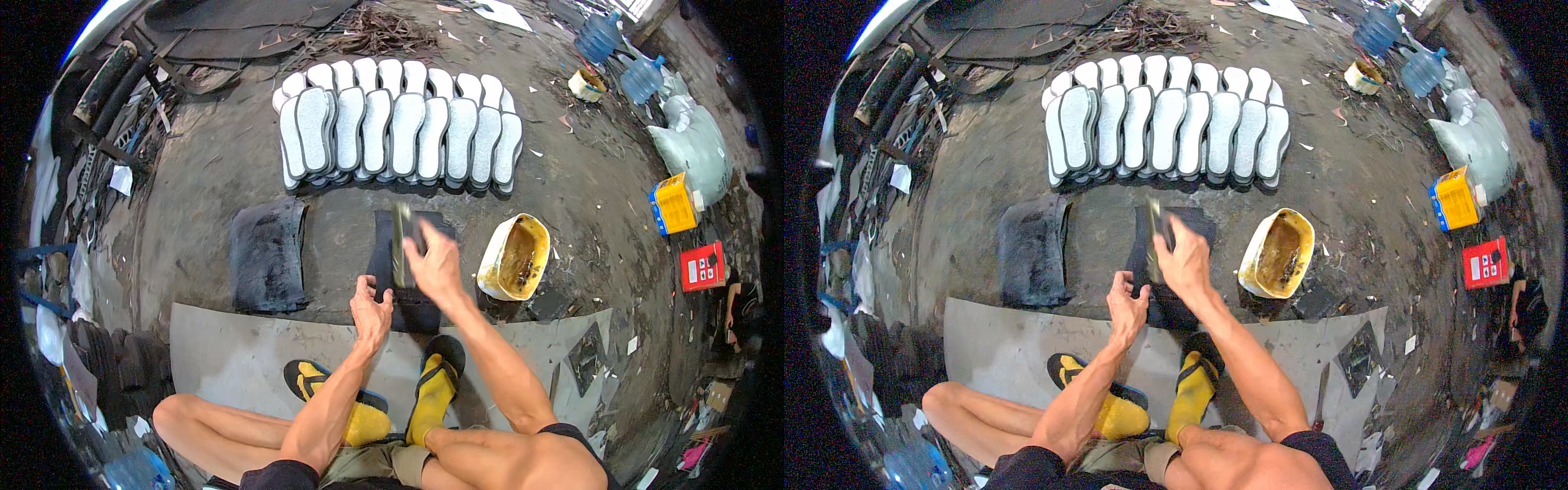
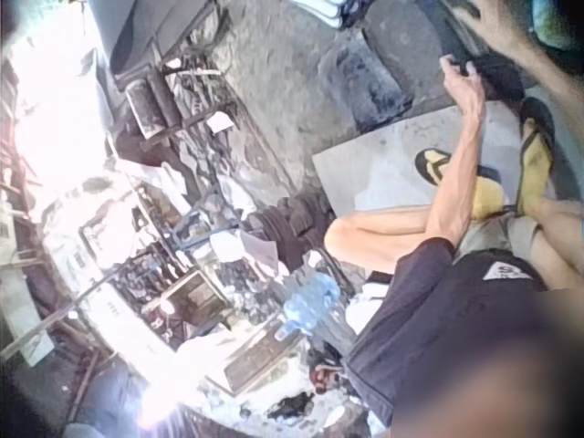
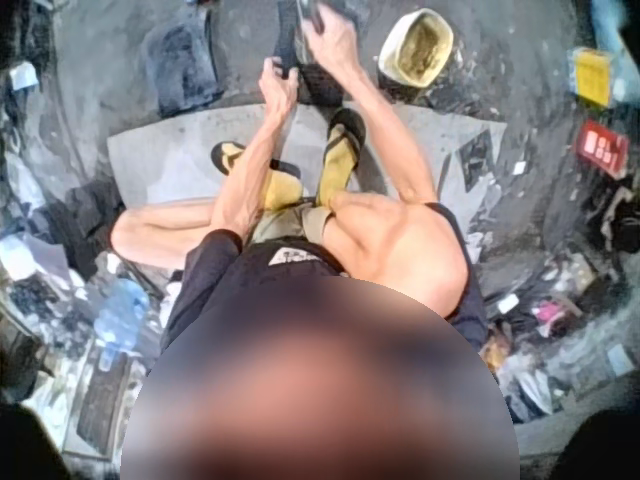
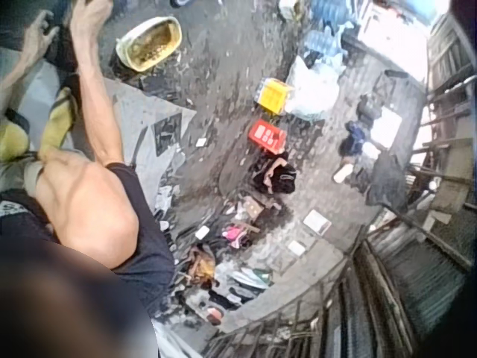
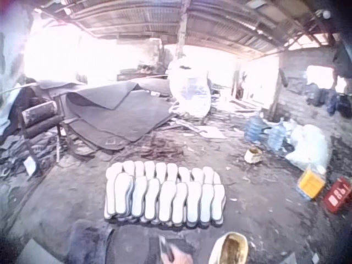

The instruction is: The person applies a dark adhesive to the bottom of a black insole using a brush, then places it on a stack of similar insoles. The person repeats this process for several insoles, arranging them in rows on the floor.

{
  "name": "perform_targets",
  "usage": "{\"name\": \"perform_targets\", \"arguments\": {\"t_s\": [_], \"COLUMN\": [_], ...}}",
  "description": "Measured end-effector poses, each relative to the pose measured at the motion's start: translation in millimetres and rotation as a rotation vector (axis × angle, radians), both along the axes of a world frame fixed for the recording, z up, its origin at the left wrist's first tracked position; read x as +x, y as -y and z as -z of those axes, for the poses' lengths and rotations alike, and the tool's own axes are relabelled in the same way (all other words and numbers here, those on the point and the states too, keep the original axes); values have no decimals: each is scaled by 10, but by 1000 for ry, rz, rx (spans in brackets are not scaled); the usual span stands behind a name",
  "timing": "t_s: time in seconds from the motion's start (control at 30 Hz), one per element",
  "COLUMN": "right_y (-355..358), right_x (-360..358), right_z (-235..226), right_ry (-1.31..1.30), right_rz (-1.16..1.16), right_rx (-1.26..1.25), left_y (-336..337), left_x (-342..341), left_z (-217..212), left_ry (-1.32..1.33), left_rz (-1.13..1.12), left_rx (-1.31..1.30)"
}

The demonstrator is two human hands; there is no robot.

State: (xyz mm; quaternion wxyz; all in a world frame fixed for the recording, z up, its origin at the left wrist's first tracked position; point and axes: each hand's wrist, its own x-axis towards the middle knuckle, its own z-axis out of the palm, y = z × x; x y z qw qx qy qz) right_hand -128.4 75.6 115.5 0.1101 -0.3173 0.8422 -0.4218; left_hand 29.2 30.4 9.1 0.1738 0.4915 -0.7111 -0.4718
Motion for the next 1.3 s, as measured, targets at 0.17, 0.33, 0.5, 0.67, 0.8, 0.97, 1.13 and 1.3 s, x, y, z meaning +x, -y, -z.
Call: {"name": "perform_targets", "arguments": {"t_s": [0.17,0.33,0.5,0.67,0.8,0.97,1.13,1.3], "right_y": [-423,232,753,274,142,335,-146,-629], "right_x": [-245,-496,73,-381,-333,-266,-839,-477], "right_z": [841,935,742,592,725,763,666,672], "right_ry": [-145,-222,-328,-319,-454,-360,-482,-337], "right_rz": [115,-102,-822,-280,-434,-1186,-417,-534], "right_rx": [235,270,334,176,218,272,194,335], "left_y": [-15,-78,-68,65,-199,-621,-553,-580], "left_x": [8,-8,-14,40,288,323,365,309], "left_z": [190,331,233,35,-102,26,234,179], "left_ry": [4,-155,41,60,-208,-722,-580,-393], "left_rz": [5,50,101,-89,-368,-486,-428,-434], "left_rx": [-24,-315,-40,39,810,1192,962,840]}}
